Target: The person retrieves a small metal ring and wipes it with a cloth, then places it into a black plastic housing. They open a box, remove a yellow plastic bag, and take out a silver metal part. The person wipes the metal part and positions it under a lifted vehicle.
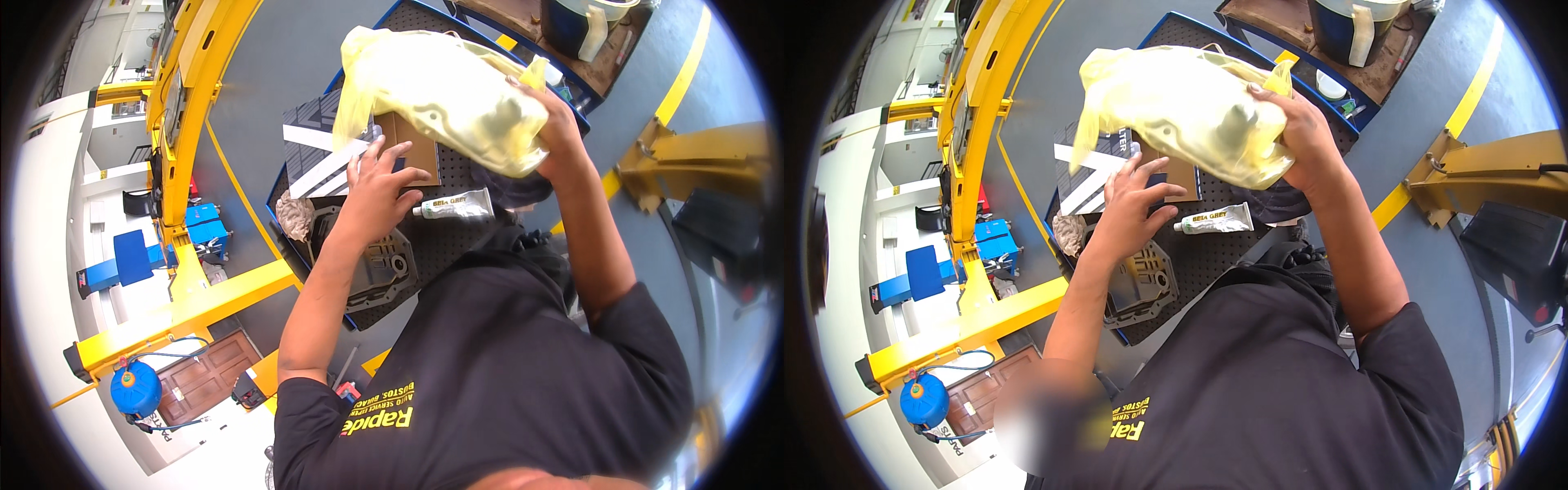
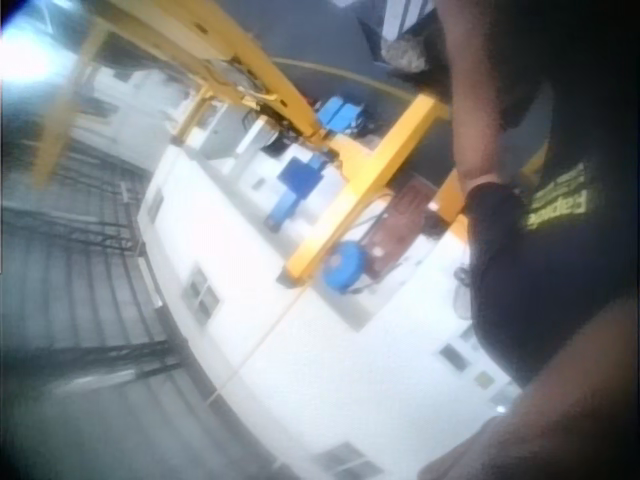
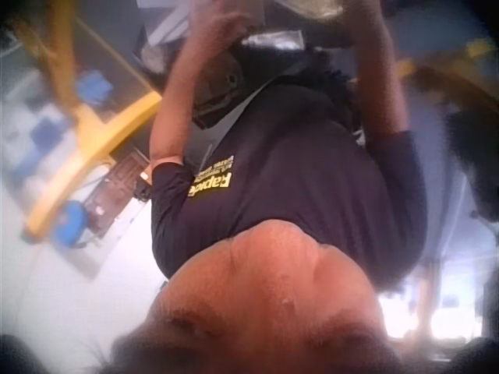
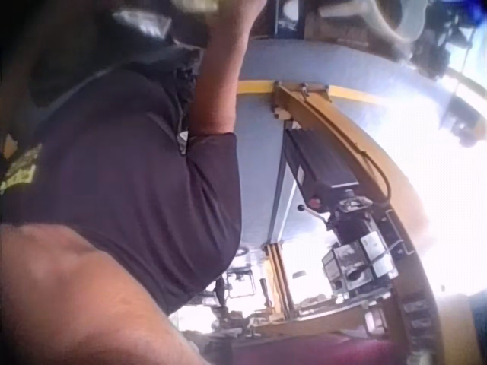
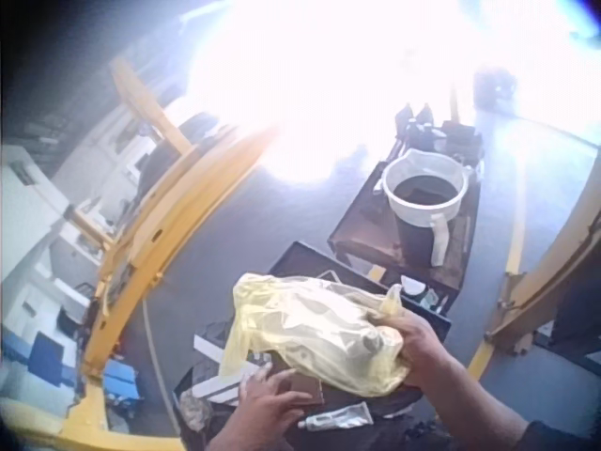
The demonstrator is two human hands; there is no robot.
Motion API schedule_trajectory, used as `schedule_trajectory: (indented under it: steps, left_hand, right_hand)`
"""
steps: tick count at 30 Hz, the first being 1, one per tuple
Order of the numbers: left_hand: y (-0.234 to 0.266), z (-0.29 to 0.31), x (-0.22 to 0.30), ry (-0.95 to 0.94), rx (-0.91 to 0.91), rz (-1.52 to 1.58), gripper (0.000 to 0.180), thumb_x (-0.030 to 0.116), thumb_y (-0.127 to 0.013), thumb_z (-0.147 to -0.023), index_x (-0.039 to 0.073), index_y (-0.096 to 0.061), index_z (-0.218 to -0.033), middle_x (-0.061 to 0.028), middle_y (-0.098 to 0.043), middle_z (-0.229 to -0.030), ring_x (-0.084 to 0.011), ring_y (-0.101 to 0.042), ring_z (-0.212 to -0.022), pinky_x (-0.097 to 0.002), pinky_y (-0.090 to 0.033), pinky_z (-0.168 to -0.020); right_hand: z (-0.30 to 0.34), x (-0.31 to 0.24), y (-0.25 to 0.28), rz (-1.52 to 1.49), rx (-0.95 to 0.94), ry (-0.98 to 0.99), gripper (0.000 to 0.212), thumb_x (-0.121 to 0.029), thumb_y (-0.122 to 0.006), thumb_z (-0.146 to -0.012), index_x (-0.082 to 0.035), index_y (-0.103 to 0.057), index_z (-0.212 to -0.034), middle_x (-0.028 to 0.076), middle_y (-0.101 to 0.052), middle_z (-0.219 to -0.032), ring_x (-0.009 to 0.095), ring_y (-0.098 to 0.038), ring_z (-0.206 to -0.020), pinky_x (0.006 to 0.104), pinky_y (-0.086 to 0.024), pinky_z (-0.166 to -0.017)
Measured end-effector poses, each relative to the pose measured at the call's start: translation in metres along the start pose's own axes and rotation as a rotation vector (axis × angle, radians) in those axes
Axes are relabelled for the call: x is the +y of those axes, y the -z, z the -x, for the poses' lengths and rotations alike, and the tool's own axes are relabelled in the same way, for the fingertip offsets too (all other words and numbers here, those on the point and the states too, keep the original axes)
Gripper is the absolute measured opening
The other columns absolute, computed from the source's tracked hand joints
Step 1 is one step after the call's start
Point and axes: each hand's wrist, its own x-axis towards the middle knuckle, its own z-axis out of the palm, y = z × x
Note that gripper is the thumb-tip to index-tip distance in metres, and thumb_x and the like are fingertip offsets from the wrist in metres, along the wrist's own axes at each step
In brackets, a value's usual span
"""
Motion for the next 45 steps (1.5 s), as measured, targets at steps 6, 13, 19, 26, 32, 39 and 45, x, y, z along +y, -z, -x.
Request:
schedule_trajectory:
  steps: [6, 13, 19, 26, 32, 39, 45]
  left_hand:
    - [0.020, 0.017, -0.007, -0.076, 0.115, 1.661, 0.069, 0.044, -0.068, -0.100, 0.009, -0.045, -0.155, -0.0144, -0.048, -0.158, -0.0354, -0.041, -0.149, -0.0532, -0.036, -0.120]
    - [0.041, 0.011, -0.012, 0.156, 0.502, 1.739, 0.050, 0.032, -0.057, -0.108, 0.000, -0.049, -0.146, -0.0169, -0.067, -0.134, -0.0295, -0.071, -0.116, -0.0486, -0.062, -0.097]
    - [0.052, 0.032, -0.017, 0.263, 0.668, 1.582, 0.035, 0.021, -0.062, -0.106, -0.003, -0.062, -0.130, -0.0161, -0.074, -0.118, -0.0287, -0.074, -0.106, -0.0458, -0.063, -0.093]
    - [0.076, 0.053, -0.021, 0.329, 0.809, 1.450, 0.040, 0.022, -0.064, -0.105, -0.002, -0.055, -0.136, -0.0144, -0.070, -0.118, -0.0259, -0.073, -0.104, -0.0454, -0.061, -0.093]
    - [0.113, 0.071, 0.033, -0.037, 0.896, 0.089, 0.082, 0.051, -0.078, -0.089, 0.011, -0.047, -0.152, -0.0159, -0.045, -0.157, -0.0337, -0.044, -0.143, -0.0576, -0.031, -0.116]
    - [0.118, 0.045, 0.020, -0.392, 1.085, -0.065, 0.038, 0.032, -0.078, -0.088, 0.017, -0.071, -0.122, -0.0195, -0.055, -0.145, -0.0441, -0.049, -0.134, -0.0567, -0.039, -0.112]
    - [0.176, 0.069, 0.031, -0.315, 1.104, 1.196, 0.022, 0.017, -0.071, -0.099, -0.002, -0.065, -0.110, -0.0169, -0.068, -0.129, -0.0240, -0.067, -0.112, -0.0372, -0.052, -0.102]
  right_hand:
    - [0.009, 0.006, -0.046, 0.100, -0.148, 0.111, 0.051, -0.019, -0.069, -0.102, -0.002, -0.048, -0.145, 0.009, -0.063, -0.131, 0.013, -0.064, -0.116, 0.0299, -0.055, -0.099]
    - [0.009, 0.007, -0.064, 0.452, -0.195, 0.076, 0.044, -0.031, -0.066, -0.105, 0.001, -0.059, -0.135, 0.001, -0.067, -0.113, 0.005, -0.060, -0.098, 0.0232, -0.051, -0.085]
    - [-0.005, 0.005, -0.054, 0.628, -0.106, 0.131, 0.042, -0.037, -0.059, -0.109, 0.001, -0.067, -0.124, -0.001, -0.068, -0.100, 0.004, -0.058, -0.088, 0.0229, -0.050, -0.080]
    - [-0.006, 0.013, -0.078, 0.228, 0.016, -0.113, 0.036, -0.030, -0.061, -0.107, 0.002, -0.063, -0.125, 0.009, -0.070, -0.107, 0.013, -0.071, -0.089, 0.0301, -0.061, -0.079]
    - [-0.017, -0.003, -0.107, 0.276, -0.132, -0.038, 0.039, -0.028, -0.061, -0.107, 0.001, -0.058, -0.133, 0.009, -0.068, -0.111, 0.015, -0.070, -0.090, 0.0289, -0.058, -0.079]
    - [0.001, -0.008, -0.201, 0.525, -0.274, -0.167, 0.056, -0.050, -0.056, -0.107, 0.004, -0.060, -0.120, 0.012, -0.068, -0.101, 0.014, -0.068, -0.082, 0.0296, -0.059, -0.070]
    - [0.022, -0.040, -0.248, 1.211, -0.439, 0.423, 0.058, -0.056, -0.063, -0.102, 0.001, -0.063, -0.113, 0.009, -0.065, -0.092, 0.016, -0.065, -0.083, 0.0318, -0.055, -0.072]
